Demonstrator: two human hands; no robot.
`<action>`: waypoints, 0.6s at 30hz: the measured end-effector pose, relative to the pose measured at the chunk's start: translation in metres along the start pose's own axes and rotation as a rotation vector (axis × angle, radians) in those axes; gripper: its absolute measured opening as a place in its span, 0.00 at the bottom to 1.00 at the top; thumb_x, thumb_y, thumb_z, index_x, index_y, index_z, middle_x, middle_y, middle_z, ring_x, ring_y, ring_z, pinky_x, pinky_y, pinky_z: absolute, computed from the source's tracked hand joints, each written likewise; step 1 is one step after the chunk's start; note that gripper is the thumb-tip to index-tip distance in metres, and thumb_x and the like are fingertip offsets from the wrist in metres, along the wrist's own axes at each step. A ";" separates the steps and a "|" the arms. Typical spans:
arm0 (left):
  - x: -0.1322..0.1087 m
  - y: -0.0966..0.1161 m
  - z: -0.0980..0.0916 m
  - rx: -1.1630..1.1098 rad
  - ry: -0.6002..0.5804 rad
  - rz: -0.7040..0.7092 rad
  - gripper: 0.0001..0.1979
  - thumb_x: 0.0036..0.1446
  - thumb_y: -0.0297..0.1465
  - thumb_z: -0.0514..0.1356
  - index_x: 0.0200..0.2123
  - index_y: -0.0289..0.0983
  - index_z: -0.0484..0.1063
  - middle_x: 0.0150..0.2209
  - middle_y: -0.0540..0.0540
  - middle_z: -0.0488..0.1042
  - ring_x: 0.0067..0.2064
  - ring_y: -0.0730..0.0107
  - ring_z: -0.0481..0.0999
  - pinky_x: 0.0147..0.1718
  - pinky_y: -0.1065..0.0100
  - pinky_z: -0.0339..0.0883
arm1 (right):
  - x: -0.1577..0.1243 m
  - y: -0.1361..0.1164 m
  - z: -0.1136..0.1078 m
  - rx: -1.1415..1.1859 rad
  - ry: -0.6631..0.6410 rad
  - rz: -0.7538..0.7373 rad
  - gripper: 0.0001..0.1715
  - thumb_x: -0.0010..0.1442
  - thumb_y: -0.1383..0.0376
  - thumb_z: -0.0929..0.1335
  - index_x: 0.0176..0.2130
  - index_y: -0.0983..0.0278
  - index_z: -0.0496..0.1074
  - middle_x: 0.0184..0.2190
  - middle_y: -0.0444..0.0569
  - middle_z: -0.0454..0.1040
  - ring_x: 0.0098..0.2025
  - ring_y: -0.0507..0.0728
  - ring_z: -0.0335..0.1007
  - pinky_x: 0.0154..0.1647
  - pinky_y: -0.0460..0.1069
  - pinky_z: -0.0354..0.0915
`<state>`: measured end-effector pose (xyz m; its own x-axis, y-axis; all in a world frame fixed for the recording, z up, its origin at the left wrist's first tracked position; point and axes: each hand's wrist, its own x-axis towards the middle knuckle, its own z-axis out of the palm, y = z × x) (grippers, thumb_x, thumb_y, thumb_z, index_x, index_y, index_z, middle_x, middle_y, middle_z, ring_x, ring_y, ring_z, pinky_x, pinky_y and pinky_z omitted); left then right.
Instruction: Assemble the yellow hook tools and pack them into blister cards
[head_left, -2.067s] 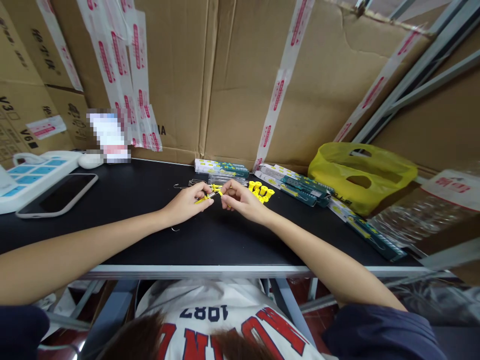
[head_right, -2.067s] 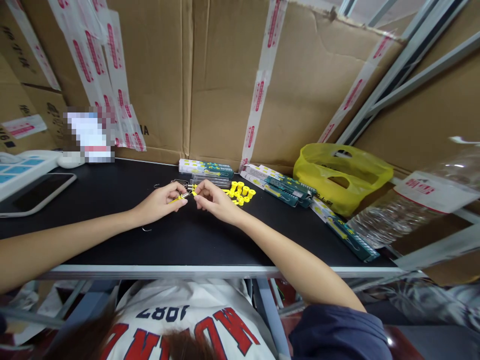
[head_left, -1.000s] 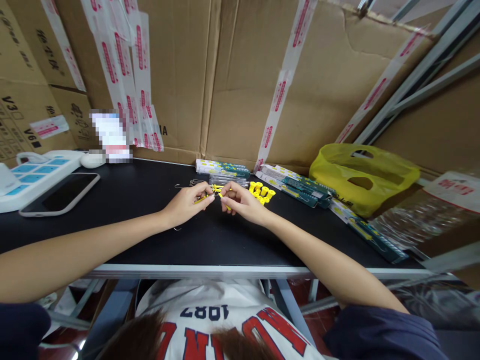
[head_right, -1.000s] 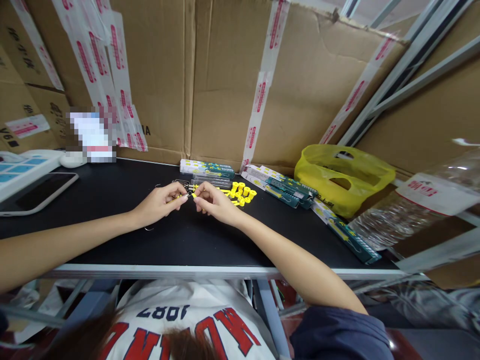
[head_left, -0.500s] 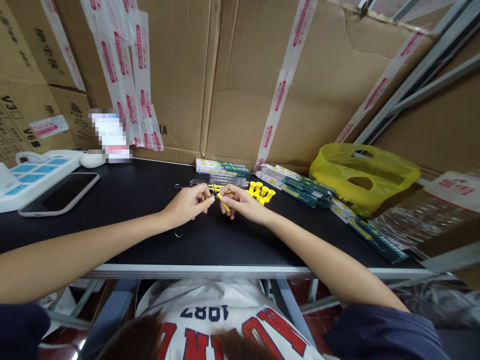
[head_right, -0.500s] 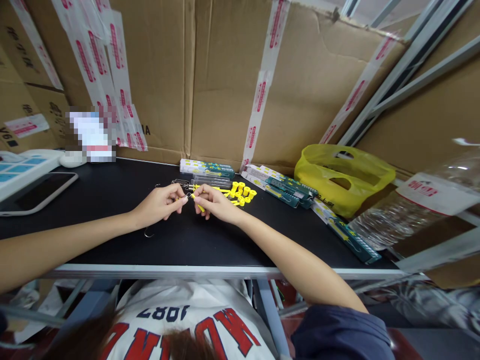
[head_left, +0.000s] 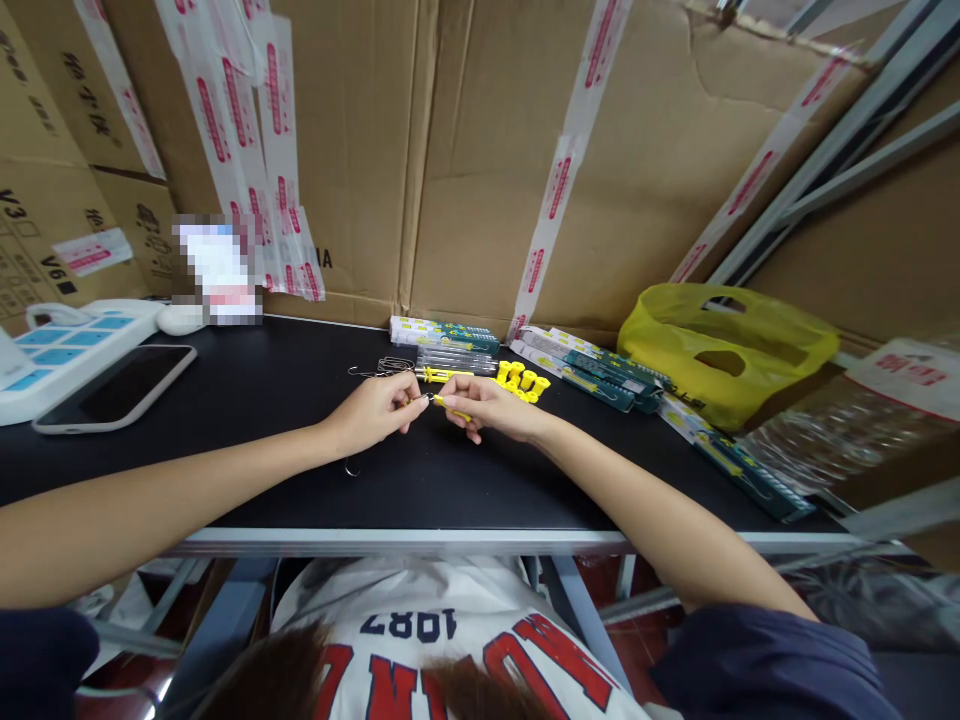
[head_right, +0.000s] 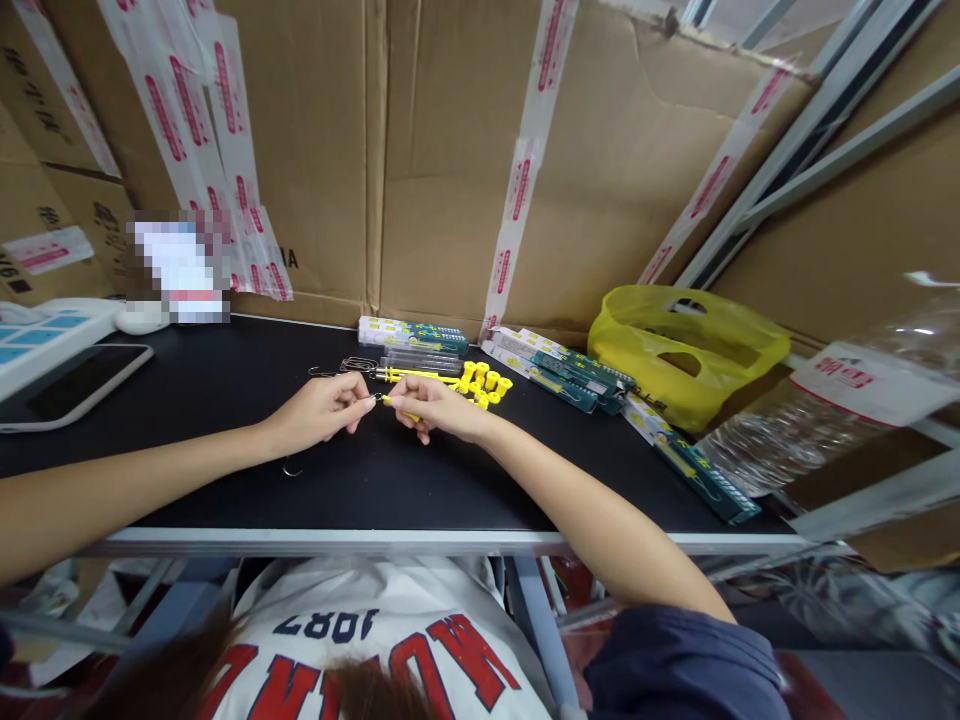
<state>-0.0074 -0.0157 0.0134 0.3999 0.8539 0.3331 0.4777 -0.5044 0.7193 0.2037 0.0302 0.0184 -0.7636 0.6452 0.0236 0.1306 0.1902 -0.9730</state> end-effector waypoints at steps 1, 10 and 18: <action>0.000 0.000 0.000 0.002 -0.008 -0.006 0.11 0.60 0.37 0.54 0.30 0.37 0.62 0.20 0.54 0.70 0.17 0.79 0.64 0.19 0.76 0.57 | 0.000 0.001 0.000 0.017 -0.011 0.016 0.20 0.57 0.51 0.69 0.36 0.64 0.62 0.20 0.36 0.64 0.16 0.44 0.55 0.15 0.39 0.60; 0.001 0.000 0.001 0.034 -0.028 -0.024 0.11 0.59 0.37 0.54 0.28 0.37 0.62 0.19 0.54 0.69 0.17 0.79 0.63 0.19 0.76 0.55 | 0.003 0.005 0.001 0.060 0.008 0.071 0.21 0.56 0.52 0.70 0.34 0.64 0.61 0.21 0.38 0.67 0.17 0.45 0.59 0.15 0.40 0.63; 0.001 0.000 0.002 0.041 -0.027 -0.025 0.10 0.58 0.37 0.54 0.28 0.37 0.62 0.19 0.54 0.70 0.17 0.79 0.63 0.20 0.75 0.55 | 0.004 0.007 0.004 0.046 0.027 0.066 0.22 0.55 0.52 0.71 0.34 0.64 0.60 0.20 0.38 0.69 0.16 0.45 0.60 0.13 0.39 0.62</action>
<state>-0.0060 -0.0151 0.0124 0.4085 0.8628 0.2980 0.5196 -0.4882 0.7012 0.1990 0.0312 0.0110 -0.7369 0.6750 -0.0353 0.1501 0.1125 -0.9823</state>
